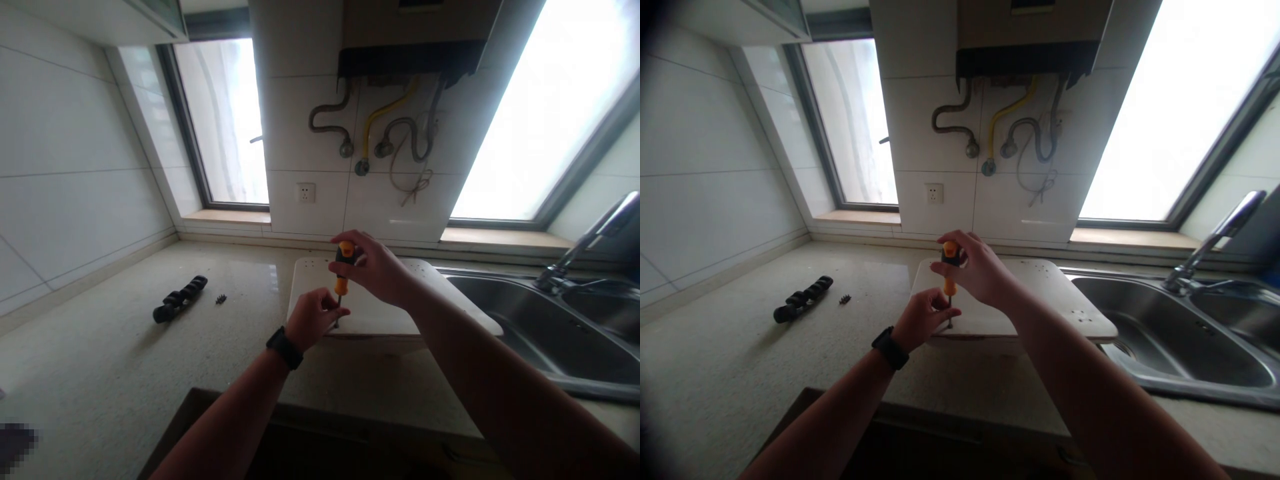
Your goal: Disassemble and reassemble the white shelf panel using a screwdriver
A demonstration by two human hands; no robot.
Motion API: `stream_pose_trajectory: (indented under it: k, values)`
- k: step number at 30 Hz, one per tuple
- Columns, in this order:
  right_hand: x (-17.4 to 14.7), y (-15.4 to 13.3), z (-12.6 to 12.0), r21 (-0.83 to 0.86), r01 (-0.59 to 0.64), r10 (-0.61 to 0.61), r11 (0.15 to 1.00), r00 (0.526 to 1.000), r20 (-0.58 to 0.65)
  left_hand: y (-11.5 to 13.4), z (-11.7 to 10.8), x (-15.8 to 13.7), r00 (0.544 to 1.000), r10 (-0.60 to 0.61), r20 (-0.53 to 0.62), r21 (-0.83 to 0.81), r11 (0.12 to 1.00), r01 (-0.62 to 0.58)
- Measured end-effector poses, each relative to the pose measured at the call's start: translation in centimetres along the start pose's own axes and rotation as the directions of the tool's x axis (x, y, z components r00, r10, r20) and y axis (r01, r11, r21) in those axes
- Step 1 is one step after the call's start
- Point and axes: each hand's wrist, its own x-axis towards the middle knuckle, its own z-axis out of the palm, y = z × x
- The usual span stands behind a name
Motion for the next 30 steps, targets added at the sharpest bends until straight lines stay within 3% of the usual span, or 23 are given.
stream_pose_trajectory:
  k: [5,11,13,24,30]
  values:
    - [0.1,0.0,-0.1,0.069,-0.041,0.041,0.997,0.999,-0.003,-0.3,0.0,0.1,1.0,0.014,0.005,-0.014,1.0,-0.014]
    - [-0.1,0.6,-0.4,0.207,0.024,-0.036,0.978,0.998,0.056,-0.6,-0.9,-0.2,0.971,0.089,0.221,-0.14,0.988,-0.059]
    - [-0.1,0.9,-0.4,0.249,0.042,-0.064,0.968,0.995,0.082,-0.5,-1.1,-0.3,0.966,0.086,0.246,-0.14,0.989,-0.052]
    - [-0.4,0.2,-0.3,0.161,0.04,-0.057,0.986,0.993,0.101,0.3,-0.4,0.1,0.993,-0.041,0.111,-0.066,0.997,0.048]
    - [-0.5,-0.1,-0.4,0.005,0.032,-0.033,0.999,0.998,0.062,0.1,0.0,0.1,0.998,-0.038,0.041,-0.006,0.999,0.039]
